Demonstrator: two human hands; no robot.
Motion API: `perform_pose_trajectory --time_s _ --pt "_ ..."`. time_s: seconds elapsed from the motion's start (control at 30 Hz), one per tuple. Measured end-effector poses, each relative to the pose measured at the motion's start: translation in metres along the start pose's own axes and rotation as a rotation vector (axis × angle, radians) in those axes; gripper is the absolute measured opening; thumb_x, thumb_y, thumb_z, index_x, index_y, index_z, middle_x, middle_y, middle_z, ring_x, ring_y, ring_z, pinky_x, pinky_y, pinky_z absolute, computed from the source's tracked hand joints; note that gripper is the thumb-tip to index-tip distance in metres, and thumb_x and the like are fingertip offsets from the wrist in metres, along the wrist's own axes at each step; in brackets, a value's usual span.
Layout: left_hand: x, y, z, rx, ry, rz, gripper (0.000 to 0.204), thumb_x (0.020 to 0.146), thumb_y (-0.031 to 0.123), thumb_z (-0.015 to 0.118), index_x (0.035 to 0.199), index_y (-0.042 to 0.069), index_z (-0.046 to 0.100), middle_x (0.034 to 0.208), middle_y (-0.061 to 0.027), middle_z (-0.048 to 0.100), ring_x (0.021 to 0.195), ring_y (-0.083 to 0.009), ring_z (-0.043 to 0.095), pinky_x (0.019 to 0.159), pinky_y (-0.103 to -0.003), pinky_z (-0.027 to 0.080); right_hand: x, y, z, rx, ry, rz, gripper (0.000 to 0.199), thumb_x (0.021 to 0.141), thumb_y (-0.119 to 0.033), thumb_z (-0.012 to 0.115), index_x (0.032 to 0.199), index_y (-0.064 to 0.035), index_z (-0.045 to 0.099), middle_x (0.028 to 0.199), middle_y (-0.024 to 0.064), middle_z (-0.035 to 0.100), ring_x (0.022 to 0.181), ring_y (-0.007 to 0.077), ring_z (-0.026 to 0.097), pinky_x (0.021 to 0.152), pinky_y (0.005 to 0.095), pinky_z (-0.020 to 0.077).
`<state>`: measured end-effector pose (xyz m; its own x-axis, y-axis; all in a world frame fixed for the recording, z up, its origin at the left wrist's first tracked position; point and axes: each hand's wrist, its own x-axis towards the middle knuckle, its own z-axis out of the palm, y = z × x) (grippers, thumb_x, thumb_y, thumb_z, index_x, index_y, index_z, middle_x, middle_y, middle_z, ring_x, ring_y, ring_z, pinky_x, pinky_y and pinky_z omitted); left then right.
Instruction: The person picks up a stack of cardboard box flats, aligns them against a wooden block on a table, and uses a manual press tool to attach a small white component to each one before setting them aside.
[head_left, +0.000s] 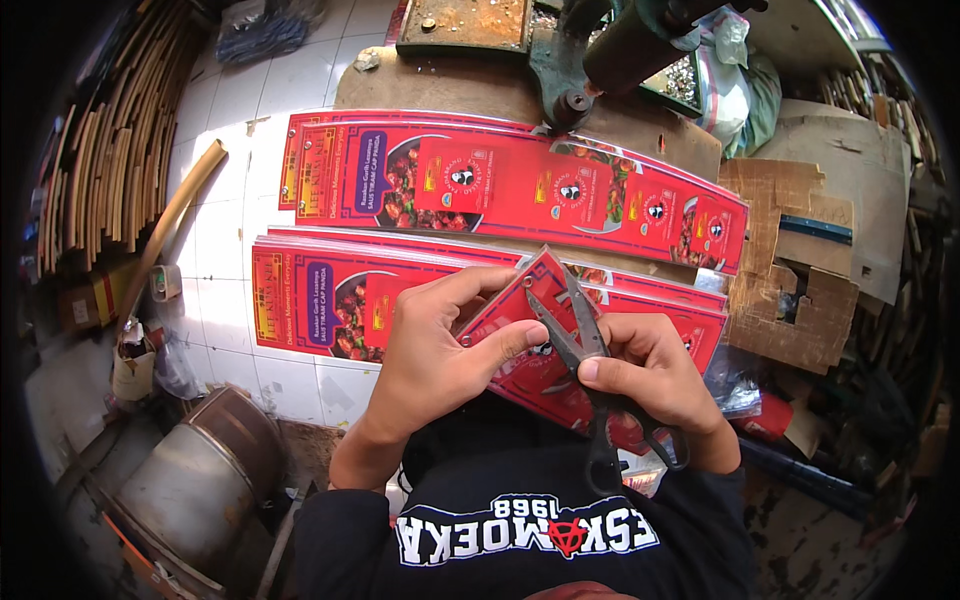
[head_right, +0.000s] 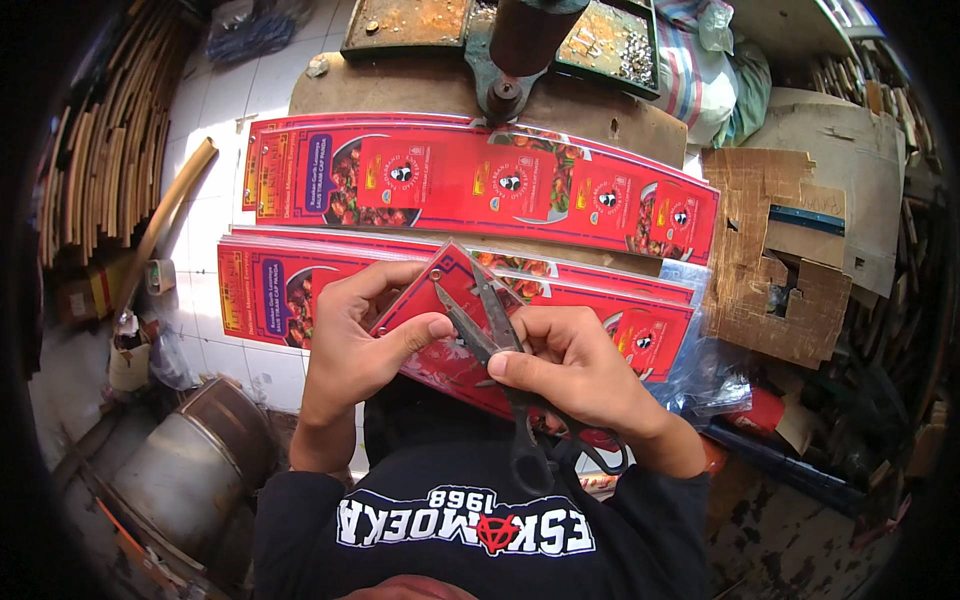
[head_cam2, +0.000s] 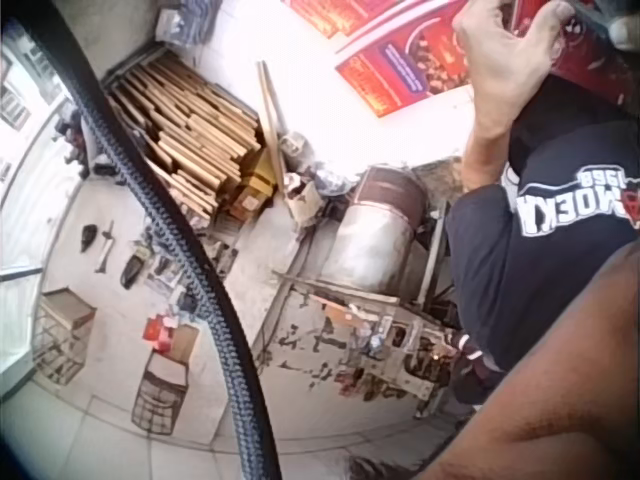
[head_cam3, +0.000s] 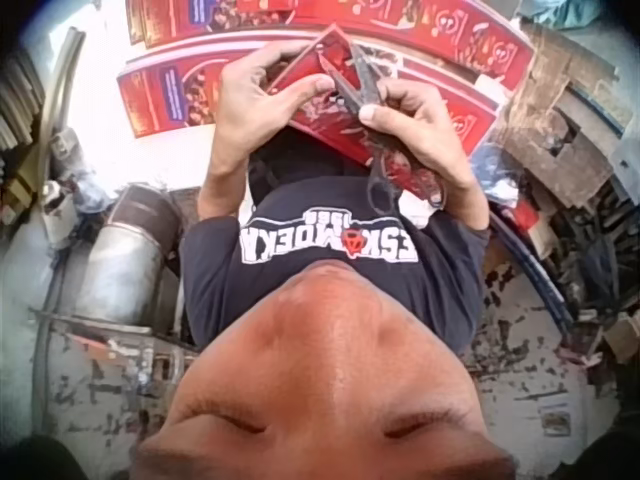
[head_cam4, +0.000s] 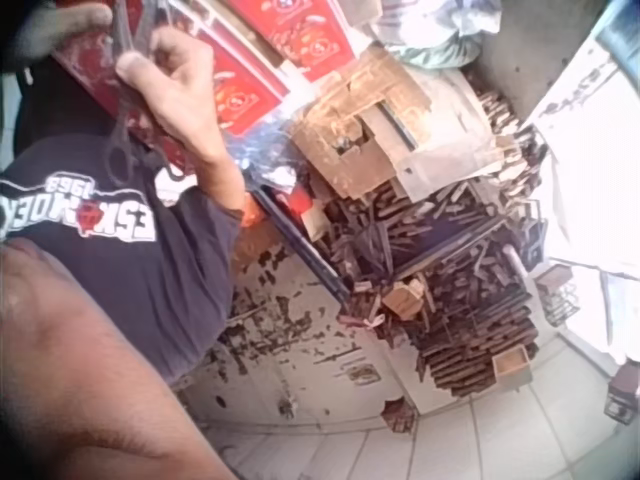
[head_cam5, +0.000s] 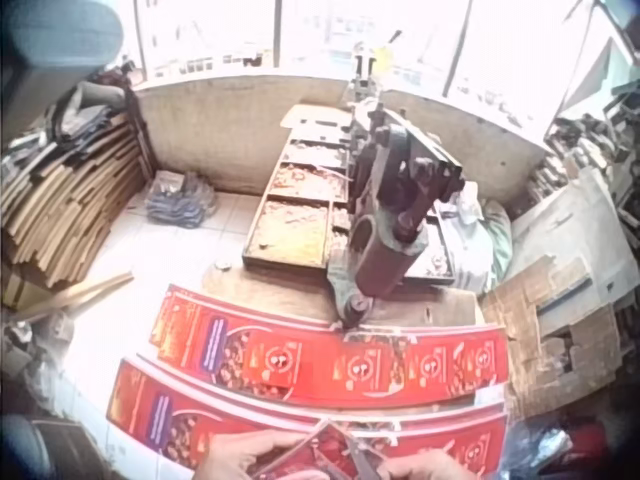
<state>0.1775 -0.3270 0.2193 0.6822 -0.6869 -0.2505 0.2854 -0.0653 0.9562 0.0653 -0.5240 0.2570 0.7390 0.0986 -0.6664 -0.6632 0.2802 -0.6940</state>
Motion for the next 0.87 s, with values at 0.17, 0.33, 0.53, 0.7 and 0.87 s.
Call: perform_pose_trajectory --time_s 0.17,0.33,0.53,0.7,0.87 --pt "-0.006 0.0 0.004 0.03 0.031 -0.038 0.034 0.081 -0.007 0.073 0.112 -0.011 0.061 0.097 -0.0161 0.07 0.09 -0.0176 0.069 0.08 -0.029 0.056 -0.002 -0.013 0.0 0.009 -0.048 0.046 0.015 0.089 -0.012 0.068 0.082 0.0002 0.062 0.066 -0.0034 0.055 0.059 0.0009 0.049 0.05 0.0207 0.0355" --pt "-0.012 -0.005 0.006 0.126 0.082 0.05 0.031 0.083 -0.005 0.072 0.111 -0.011 0.062 0.097 -0.0162 0.07 0.089 -0.0172 0.068 0.078 -0.028 0.056 -0.004 -0.008 0.001 -0.001 -0.028 0.046 0.014 0.089 -0.011 0.068 0.084 0.0004 0.062 0.067 -0.0034 0.056 0.058 0.0006 0.048 0.05 0.0208 0.0351" --pt "-0.015 -0.006 0.01 0.099 0.161 0.111 0.023 0.088 0.001 0.068 0.109 -0.009 0.065 0.092 -0.0152 0.071 0.084 -0.0138 0.068 0.074 -0.026 0.053 -0.002 0.021 0.014 0.111 0.045 -0.109 0.013 0.09 -0.009 0.067 0.089 0.0014 0.06 0.07 -0.0019 0.057 0.057 0.0004 0.049 0.048 0.0189 0.0344" --pt "-0.017 -0.011 0.009 0.041 0.174 0.097 0.023 0.09 0.002 0.065 0.11 -0.009 0.065 0.093 -0.0158 0.071 0.086 -0.0143 0.068 0.074 -0.026 0.053 0.001 0.042 0.026 0.095 0.079 -0.259 0.01 0.092 -0.006 0.064 0.092 0.003 0.06 0.073 -0.0009 0.059 0.056 -0.0007 0.048 0.047 0.0179 0.0326" --pt "-0.017 -0.013 0.005 -0.001 0.149 0.059 0.025 0.092 0.005 0.063 0.113 -0.009 0.064 0.095 -0.0171 0.071 0.087 -0.0145 0.068 0.076 -0.026 0.053 0.004 0.052 0.023 0.07 0.053 -0.308 0.01 0.092 -0.005 0.064 0.096 0.0037 0.061 0.074 0.0 0.061 0.057 -0.0007 0.049 0.047 0.0183 0.0333"
